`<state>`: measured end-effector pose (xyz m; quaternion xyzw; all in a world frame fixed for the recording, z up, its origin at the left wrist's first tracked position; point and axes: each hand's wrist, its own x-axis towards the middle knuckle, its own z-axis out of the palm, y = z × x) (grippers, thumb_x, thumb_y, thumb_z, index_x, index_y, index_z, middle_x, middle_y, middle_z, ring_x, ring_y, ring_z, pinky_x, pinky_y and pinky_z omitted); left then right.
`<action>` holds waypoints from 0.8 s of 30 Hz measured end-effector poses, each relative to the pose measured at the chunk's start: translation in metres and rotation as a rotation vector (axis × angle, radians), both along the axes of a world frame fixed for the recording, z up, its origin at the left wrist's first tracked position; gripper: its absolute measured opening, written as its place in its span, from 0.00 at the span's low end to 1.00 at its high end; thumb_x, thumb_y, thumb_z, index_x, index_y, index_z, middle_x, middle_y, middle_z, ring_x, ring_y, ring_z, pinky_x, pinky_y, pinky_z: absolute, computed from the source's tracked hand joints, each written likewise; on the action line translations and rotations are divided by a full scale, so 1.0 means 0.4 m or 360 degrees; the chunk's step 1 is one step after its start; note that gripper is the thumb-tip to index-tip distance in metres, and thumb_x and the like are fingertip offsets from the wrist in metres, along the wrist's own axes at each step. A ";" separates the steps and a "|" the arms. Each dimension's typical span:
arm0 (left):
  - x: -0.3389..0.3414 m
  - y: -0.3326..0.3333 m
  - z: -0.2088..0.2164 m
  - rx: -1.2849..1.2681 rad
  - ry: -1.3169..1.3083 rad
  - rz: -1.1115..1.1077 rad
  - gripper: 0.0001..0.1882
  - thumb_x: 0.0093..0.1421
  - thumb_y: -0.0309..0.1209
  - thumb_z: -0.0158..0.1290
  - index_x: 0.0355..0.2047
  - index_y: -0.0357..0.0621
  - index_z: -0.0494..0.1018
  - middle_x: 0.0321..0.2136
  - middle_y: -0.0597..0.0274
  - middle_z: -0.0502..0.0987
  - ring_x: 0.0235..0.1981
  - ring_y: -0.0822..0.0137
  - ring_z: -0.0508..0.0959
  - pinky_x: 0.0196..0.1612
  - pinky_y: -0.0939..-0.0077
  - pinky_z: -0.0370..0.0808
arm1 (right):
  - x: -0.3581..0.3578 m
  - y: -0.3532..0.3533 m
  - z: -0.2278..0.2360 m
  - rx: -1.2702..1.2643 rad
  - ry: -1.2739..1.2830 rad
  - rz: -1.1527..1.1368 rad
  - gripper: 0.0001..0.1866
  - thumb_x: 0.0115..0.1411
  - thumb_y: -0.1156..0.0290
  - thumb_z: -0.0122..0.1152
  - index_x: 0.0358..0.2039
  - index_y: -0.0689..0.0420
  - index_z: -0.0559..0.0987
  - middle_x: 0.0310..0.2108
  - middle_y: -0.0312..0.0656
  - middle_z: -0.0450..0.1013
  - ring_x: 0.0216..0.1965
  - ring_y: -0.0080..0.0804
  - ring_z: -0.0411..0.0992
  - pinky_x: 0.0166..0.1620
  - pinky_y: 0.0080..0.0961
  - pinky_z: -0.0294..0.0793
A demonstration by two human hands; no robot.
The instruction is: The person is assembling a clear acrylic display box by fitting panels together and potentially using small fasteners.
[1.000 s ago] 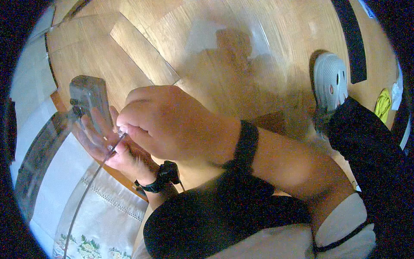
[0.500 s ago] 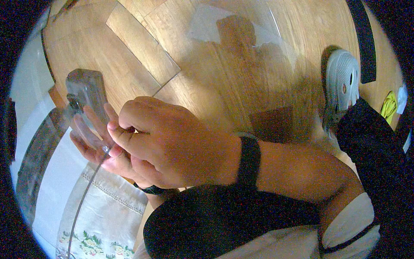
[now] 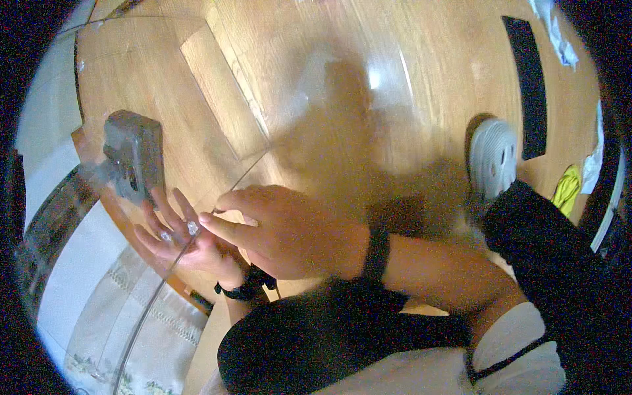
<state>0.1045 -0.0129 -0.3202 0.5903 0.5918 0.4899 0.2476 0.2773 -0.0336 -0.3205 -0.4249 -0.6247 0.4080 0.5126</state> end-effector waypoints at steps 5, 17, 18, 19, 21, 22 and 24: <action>0.019 -0.007 -0.031 0.0073 -0.0088 -0.0055 0.56 0.51 0.32 0.69 0.70 0.49 0.41 0.67 0.49 0.55 0.67 0.48 0.61 0.67 0.44 0.62 | 0.016 -0.024 -0.032 -0.0359 -0.0139 0.0063 0.22 0.61 0.70 0.60 0.56 0.59 0.76 0.48 0.49 0.76 0.47 0.51 0.76 0.50 0.42 0.76; -0.074 -0.013 -0.029 0.0168 0.0041 0.0038 0.52 0.54 0.42 0.69 0.68 0.50 0.46 0.67 0.47 0.57 0.65 0.44 0.64 0.66 0.43 0.65 | 0.184 -0.033 -0.089 -0.0433 -0.0723 0.0017 0.22 0.61 0.71 0.60 0.57 0.56 0.74 0.43 0.49 0.74 0.41 0.51 0.74 0.44 0.41 0.76; -0.081 -0.012 -0.031 0.0167 0.0034 -0.0001 0.53 0.53 0.44 0.70 0.68 0.50 0.46 0.66 0.47 0.57 0.65 0.43 0.64 0.66 0.42 0.65 | 0.192 -0.039 -0.088 -0.0407 -0.0738 0.0018 0.22 0.61 0.71 0.60 0.57 0.56 0.74 0.43 0.49 0.74 0.41 0.51 0.74 0.44 0.41 0.76; -0.088 -0.013 -0.037 0.0164 0.0023 -0.0042 0.53 0.53 0.45 0.70 0.69 0.50 0.46 0.66 0.47 0.58 0.65 0.43 0.64 0.66 0.41 0.65 | 0.196 -0.050 -0.098 -0.0445 -0.0796 0.0031 0.23 0.61 0.72 0.60 0.57 0.56 0.74 0.41 0.49 0.73 0.39 0.49 0.74 0.42 0.40 0.76; -0.100 -0.014 -0.041 0.0162 -0.0001 -0.0028 0.54 0.52 0.47 0.70 0.68 0.50 0.46 0.66 0.47 0.59 0.66 0.43 0.63 0.66 0.40 0.65 | 0.203 -0.057 -0.096 -0.0462 -0.0866 0.0045 0.23 0.60 0.73 0.60 0.58 0.56 0.73 0.40 0.48 0.73 0.38 0.48 0.73 0.40 0.39 0.76; -0.107 -0.014 -0.041 0.0149 0.0000 -0.0067 0.55 0.51 0.48 0.71 0.69 0.51 0.46 0.66 0.47 0.58 0.66 0.43 0.63 0.66 0.40 0.64 | 0.206 -0.057 -0.089 -0.0485 -0.0850 0.0045 0.23 0.60 0.74 0.61 0.57 0.56 0.74 0.40 0.48 0.73 0.37 0.47 0.74 0.39 0.38 0.76; -0.126 -0.014 -0.046 0.0157 -0.0015 -0.0091 0.56 0.50 0.48 0.71 0.69 0.51 0.45 0.66 0.47 0.58 0.66 0.42 0.64 0.66 0.40 0.64 | 0.220 -0.044 -0.082 -0.0485 -0.0853 0.0051 0.23 0.59 0.75 0.61 0.56 0.56 0.74 0.39 0.48 0.72 0.37 0.46 0.74 0.38 0.37 0.76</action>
